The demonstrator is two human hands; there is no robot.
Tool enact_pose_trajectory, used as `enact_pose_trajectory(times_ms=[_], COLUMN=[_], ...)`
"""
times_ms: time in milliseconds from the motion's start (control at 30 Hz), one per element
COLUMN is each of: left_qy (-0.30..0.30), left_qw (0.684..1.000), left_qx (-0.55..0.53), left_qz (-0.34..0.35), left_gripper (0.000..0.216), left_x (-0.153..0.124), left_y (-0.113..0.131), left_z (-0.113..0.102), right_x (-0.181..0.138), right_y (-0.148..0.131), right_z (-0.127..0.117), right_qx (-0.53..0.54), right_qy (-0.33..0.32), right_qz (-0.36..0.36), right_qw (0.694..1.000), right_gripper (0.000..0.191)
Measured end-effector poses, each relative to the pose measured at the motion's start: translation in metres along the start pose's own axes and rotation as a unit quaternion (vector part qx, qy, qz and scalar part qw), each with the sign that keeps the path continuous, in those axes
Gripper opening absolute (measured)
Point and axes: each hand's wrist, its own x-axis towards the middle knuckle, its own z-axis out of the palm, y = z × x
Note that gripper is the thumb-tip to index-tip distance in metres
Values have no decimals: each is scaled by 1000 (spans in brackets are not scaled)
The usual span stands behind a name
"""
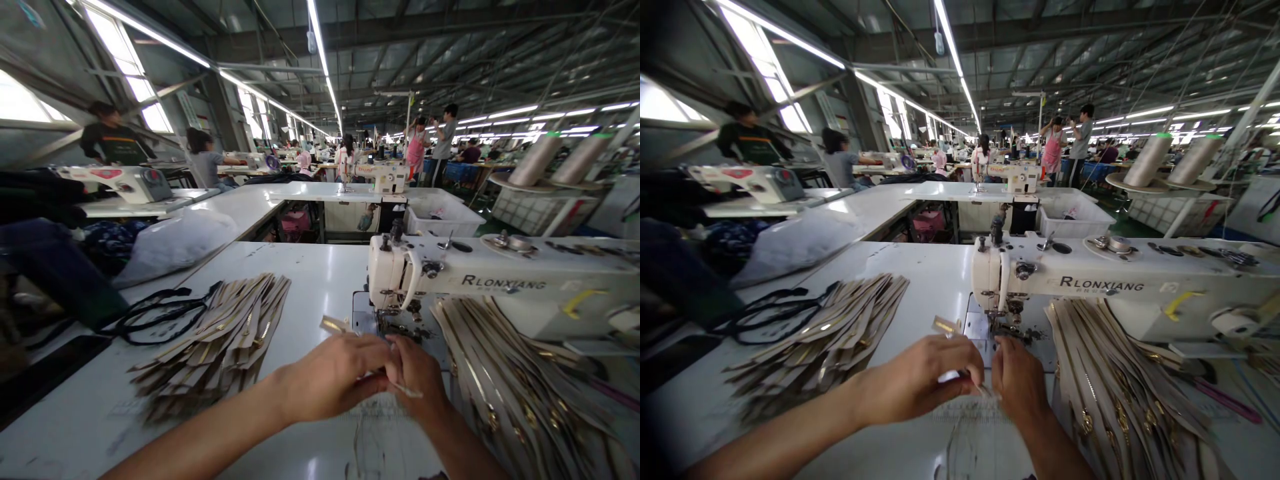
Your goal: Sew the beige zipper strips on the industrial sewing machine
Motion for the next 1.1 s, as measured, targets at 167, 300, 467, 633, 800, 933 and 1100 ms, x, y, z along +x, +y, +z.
enact_pose_trajectory(times_ms=[167, 300, 467, 633, 800, 933, 1100], left_qy=[268, 195, 196, 125, 38, 9, -32], left_qw=[909, 879, 884, 950, 969, 967, 965], left_qx=[-288, -354, -282, -76, 179, 229, 253], left_qz=[-135, -254, -318, -276, -166, -109, -69], left_gripper=[26, 25, 12, 15, 18, 20, 21], left_x=[7, 8, 3, 10, 13, 6, 2], left_y=[18, -24, -76, -84, -85, -91, -91], left_z=[-10, 28, 73, 70, 65, 67, 64], right_x=[1, 2, 3, 5, 5, 5, 5], right_y=[-1, -4, -7, -3, 0, 1, 3], right_z=[-6, -11, -6, 5, 7, 8, 9], right_qx=[39, 115, 191, 123, 43, 50, 57], right_qy=[7, 30, 3, 15, 20, 24, 27], right_qz=[17, 83, 65, 48, 49, 45, 41], right_qw=[999, 989, 979, 991, 998, 997, 997], right_gripper=[39, 44, 31, 23, 21, 22, 23])
